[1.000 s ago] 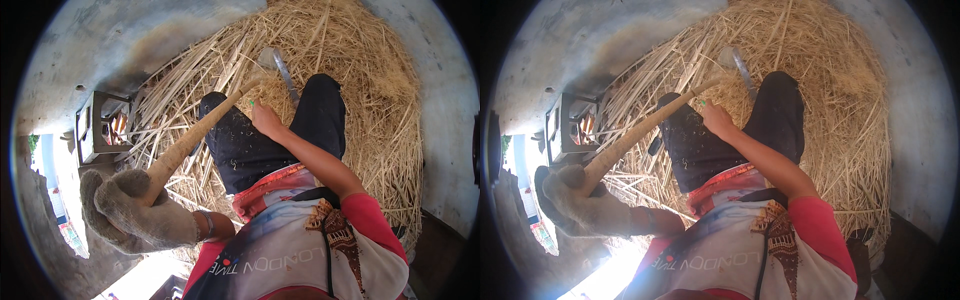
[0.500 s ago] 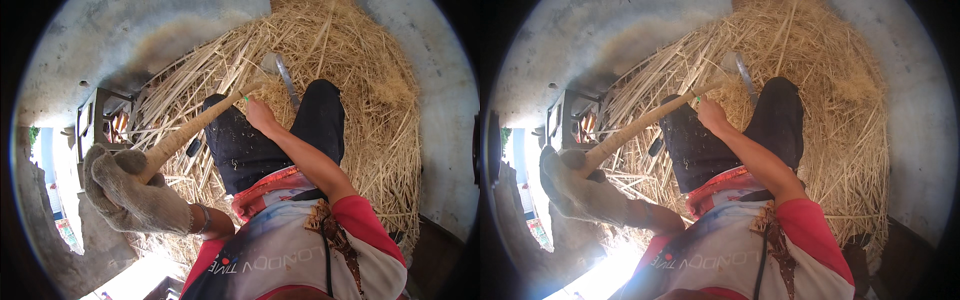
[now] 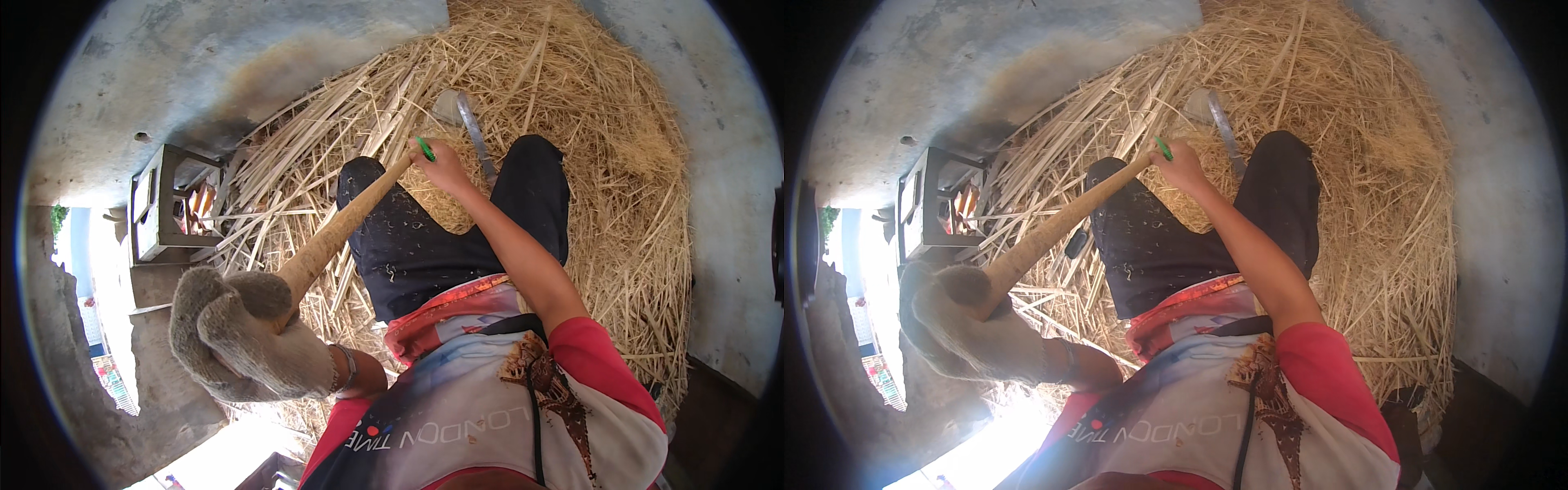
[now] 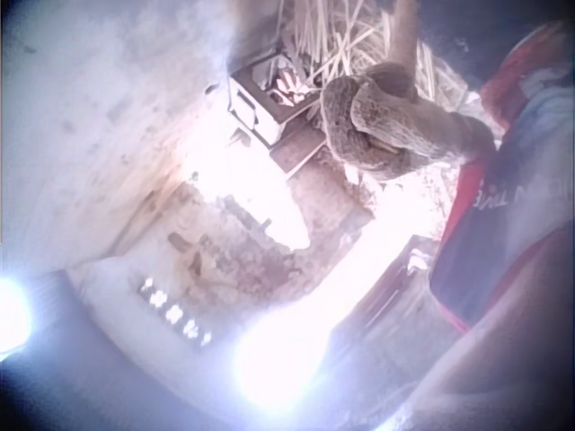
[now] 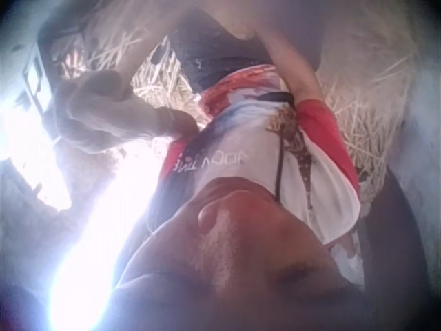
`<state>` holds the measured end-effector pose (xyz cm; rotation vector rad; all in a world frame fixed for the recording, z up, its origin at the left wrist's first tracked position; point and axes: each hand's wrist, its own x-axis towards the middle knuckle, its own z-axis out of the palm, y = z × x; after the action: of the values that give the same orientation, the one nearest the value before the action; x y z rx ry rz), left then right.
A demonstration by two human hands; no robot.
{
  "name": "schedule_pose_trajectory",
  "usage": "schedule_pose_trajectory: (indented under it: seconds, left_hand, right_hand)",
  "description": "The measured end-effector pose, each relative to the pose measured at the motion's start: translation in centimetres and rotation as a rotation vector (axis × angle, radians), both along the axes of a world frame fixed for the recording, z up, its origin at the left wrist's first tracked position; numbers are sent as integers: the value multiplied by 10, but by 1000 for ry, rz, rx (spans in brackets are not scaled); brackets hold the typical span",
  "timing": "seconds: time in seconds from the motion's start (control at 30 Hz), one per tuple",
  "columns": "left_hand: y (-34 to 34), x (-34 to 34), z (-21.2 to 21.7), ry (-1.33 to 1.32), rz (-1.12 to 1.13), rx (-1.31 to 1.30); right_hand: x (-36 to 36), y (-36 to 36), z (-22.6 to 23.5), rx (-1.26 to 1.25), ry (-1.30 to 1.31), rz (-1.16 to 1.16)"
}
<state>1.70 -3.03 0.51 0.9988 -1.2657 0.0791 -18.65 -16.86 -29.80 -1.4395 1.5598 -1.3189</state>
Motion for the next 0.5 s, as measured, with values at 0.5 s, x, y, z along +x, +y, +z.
schedule_pose_trajectory:
  seconds: [0.5]
  left_hand:
    - [7, 25, -17, 46, -335, 9]
  right_hand:
    - [-13, 16, 37, 364, -297, 429]
